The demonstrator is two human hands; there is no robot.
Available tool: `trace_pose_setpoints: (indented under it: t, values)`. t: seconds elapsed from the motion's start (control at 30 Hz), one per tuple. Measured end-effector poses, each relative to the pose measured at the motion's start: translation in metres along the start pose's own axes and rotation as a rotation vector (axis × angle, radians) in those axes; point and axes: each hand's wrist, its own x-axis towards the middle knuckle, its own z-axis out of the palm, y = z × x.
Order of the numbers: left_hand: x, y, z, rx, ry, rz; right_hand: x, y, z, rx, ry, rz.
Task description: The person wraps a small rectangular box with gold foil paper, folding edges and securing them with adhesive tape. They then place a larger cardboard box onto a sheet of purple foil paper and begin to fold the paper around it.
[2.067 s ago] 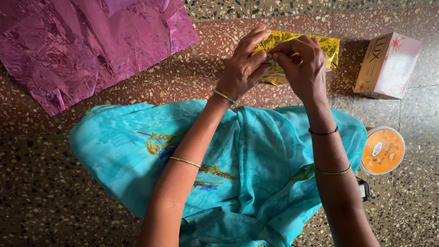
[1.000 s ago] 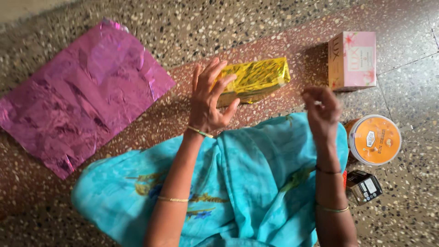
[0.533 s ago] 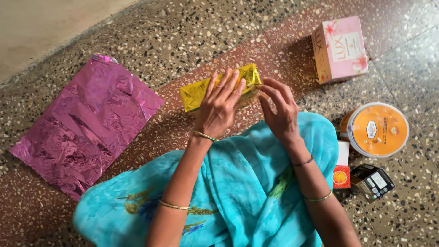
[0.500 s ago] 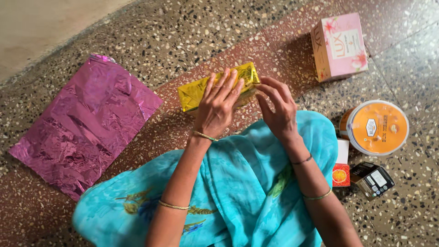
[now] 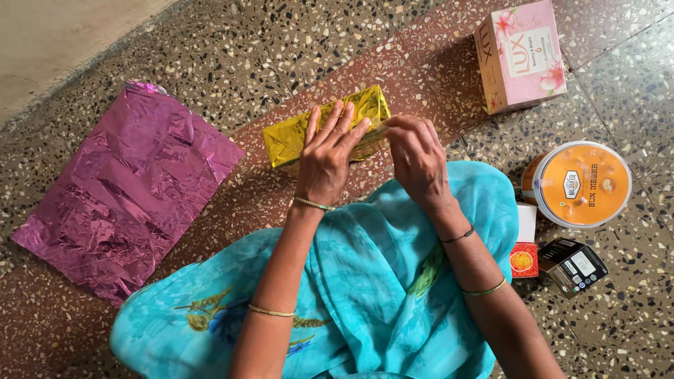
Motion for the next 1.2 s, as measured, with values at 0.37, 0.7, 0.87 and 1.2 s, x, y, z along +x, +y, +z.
trace_pose_setpoints:
  t: [0.37,0.7,0.87,1.2]
  values:
    - [-0.0037,-0.0001,0.0035,-0.013,0.015,0.000,0.0068,-0.0004,-0.0004,-0.088,-0.034,-0.079]
    - [-0.0057,0.0000,0.0065,-0.001,0.013,-0.009,0.0067,0.0020,0.0027,-0.221,-0.066,-0.119]
    - [-0.0066,-0.0001,0.0072,0.030,-0.001,-0.002,0.0048,0.0011,0.0008,-0.165,-0.076,-0.121]
    - [-0.0077,0.0038,0.0062,0.084,-0.029,0.020,0.0029,0.0027,0.0045,-0.177,-0.055,-0.119]
